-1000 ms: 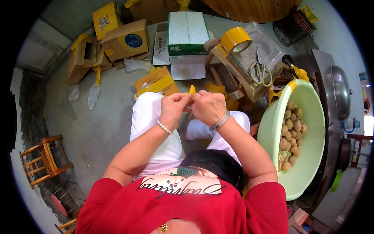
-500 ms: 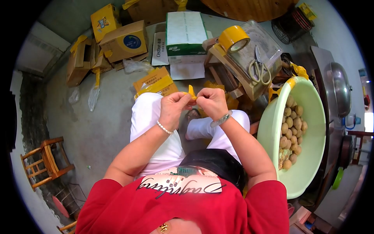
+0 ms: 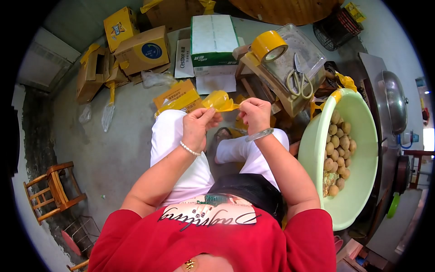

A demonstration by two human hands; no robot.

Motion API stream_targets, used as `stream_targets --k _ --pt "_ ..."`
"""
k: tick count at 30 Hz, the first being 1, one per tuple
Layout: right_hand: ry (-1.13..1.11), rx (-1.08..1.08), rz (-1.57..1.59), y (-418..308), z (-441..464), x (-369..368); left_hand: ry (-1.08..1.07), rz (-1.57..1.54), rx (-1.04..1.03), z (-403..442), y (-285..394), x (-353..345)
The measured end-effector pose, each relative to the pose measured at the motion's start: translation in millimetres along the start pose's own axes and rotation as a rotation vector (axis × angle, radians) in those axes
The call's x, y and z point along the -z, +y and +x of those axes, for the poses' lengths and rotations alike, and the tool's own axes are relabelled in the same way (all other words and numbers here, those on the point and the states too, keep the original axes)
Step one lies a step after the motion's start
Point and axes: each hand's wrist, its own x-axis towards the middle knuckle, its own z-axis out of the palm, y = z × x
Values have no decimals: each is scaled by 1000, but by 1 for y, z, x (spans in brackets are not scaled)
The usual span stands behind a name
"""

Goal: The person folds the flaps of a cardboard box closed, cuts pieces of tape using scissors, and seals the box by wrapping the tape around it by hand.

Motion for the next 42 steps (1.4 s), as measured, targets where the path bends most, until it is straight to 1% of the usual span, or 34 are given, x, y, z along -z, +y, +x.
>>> stream_targets --k 2,5,8,11,14,17,20,23,24,27,28,31,34,37,39,42 --pt "50 18 73 -2 0 1 10 -30 37 2 -1 2" --pt "96 -6 137 -6 -3 0 -20 -29 35 3 -4 3" --pt "45 -17 126 -11 -5 3 -78 -70 134 6 -2 6" --pt "6 74 -15 -14 -4 11 -204 -51 415 8 15 11" --pt "-2 169 -171 -15 -7 15 -222 153 379 5 23 13" --pt "59 273 -244 -13 -6 20 -400 373 260 4 27 22" --pt "114 320 -298 -16 0 33 -414 532 189 -1 36 24" --pt "55 398 -380 -19 -7 27 -235 602 -235 -15 39 -3" --pt "41 402 -388 -18 -9 26 -232 681 -448 -11 34 -8" --pt "-9 426 -412 -16 -11 22 -191 770 -431 1 27 -22" --pt "-22 437 -417 -17 -14 19 -201 749 -354 5 24 -23" --pt "-33 455 -433 -17 -16 19 -241 774 -276 19 11 -22" --pt "-30 453 -424 -16 -14 19 -277 666 -204 27 2 -18" --pt "-18 433 -426 -16 -13 20 -230 441 -192 24 1 -21" --pt "-11 413 -424 -15 -9 21 -172 437 -211 19 4 -23" --pt "1 273 -341 -10 -5 26 -134 504 -265 19 4 -22"
